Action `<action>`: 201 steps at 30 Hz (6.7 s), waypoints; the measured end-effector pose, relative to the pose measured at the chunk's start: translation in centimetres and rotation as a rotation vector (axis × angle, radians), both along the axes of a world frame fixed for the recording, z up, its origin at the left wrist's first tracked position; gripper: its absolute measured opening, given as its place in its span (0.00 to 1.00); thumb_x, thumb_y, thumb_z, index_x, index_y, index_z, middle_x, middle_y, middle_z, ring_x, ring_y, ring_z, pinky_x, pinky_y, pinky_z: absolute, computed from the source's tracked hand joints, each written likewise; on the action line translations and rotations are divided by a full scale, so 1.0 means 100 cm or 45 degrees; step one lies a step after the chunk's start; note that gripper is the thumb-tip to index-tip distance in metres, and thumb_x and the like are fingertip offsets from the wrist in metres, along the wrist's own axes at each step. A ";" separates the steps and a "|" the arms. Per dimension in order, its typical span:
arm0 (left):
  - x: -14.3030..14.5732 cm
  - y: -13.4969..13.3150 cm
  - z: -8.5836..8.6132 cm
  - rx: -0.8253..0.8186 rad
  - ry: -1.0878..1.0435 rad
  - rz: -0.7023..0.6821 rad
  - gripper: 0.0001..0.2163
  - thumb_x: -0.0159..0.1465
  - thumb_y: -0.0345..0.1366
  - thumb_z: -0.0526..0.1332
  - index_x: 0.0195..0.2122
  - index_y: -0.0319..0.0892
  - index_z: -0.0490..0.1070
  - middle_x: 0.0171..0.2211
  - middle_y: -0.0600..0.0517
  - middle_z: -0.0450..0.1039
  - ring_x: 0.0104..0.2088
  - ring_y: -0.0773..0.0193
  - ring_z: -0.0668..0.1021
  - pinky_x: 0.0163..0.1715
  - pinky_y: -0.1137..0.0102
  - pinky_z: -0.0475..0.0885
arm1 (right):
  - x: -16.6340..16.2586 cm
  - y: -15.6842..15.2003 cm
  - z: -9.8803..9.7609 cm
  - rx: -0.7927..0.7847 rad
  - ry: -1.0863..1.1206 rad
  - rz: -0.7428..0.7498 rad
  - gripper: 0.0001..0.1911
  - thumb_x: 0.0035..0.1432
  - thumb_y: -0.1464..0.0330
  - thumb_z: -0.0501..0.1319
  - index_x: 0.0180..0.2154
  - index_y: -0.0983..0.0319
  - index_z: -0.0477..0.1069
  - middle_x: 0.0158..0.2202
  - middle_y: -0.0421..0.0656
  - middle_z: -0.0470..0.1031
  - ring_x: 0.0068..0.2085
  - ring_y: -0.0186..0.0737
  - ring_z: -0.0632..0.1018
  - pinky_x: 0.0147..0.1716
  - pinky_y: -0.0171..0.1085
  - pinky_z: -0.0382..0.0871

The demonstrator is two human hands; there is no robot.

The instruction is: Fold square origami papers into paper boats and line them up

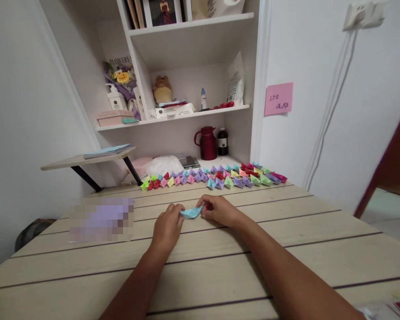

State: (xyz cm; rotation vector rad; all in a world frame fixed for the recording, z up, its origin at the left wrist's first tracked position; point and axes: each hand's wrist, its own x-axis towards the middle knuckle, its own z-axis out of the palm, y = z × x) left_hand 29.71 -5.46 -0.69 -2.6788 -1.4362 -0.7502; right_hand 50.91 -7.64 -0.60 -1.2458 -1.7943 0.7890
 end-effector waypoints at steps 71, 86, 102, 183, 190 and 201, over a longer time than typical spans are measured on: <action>-0.008 0.020 -0.007 -0.312 -0.596 0.165 0.06 0.62 0.30 0.56 0.36 0.46 0.71 0.28 0.55 0.74 0.30 0.65 0.76 0.28 0.74 0.62 | -0.010 0.005 0.002 0.187 -0.310 -0.332 0.06 0.49 0.64 0.64 0.28 0.58 0.78 0.25 0.39 0.79 0.27 0.38 0.74 0.28 0.34 0.62; -0.008 0.023 -0.010 -0.308 -0.610 0.110 0.06 0.61 0.28 0.57 0.32 0.45 0.71 0.30 0.56 0.77 0.32 0.66 0.77 0.30 0.74 0.65 | -0.013 0.005 -0.004 0.165 -0.259 -0.144 0.10 0.48 0.67 0.65 0.36 0.58 0.78 0.26 0.38 0.76 0.29 0.37 0.74 0.30 0.34 0.64; -0.008 0.022 -0.009 -0.302 -0.551 0.126 0.05 0.61 0.30 0.58 0.30 0.45 0.72 0.29 0.55 0.77 0.31 0.66 0.76 0.29 0.74 0.62 | -0.015 0.006 -0.003 0.160 -0.231 -0.097 0.04 0.51 0.67 0.64 0.29 0.60 0.77 0.28 0.40 0.78 0.30 0.38 0.76 0.31 0.34 0.66; 0.001 0.013 -0.008 -0.377 -0.414 0.179 0.08 0.59 0.29 0.54 0.25 0.45 0.69 0.26 0.55 0.75 0.33 0.61 0.75 0.39 0.66 0.58 | 0.039 0.078 -0.008 0.891 -0.973 -0.673 0.10 0.61 0.67 0.58 0.33 0.53 0.78 0.42 0.43 0.73 0.44 0.47 0.70 0.46 0.47 0.54; 0.001 0.014 -0.008 -0.382 -0.402 0.170 0.08 0.58 0.29 0.54 0.25 0.45 0.70 0.27 0.54 0.76 0.32 0.61 0.75 0.38 0.66 0.59 | 0.045 0.081 -0.012 0.869 -1.006 -0.714 0.09 0.62 0.65 0.59 0.34 0.53 0.79 0.42 0.44 0.74 0.44 0.48 0.69 0.46 0.48 0.53; 0.001 0.014 -0.006 -0.398 -0.369 0.168 0.08 0.58 0.28 0.55 0.26 0.45 0.71 0.26 0.55 0.76 0.32 0.61 0.76 0.38 0.66 0.59 | 0.046 0.080 -0.013 0.831 -1.006 -0.711 0.08 0.60 0.66 0.59 0.34 0.53 0.78 0.43 0.44 0.74 0.45 0.49 0.70 0.45 0.48 0.55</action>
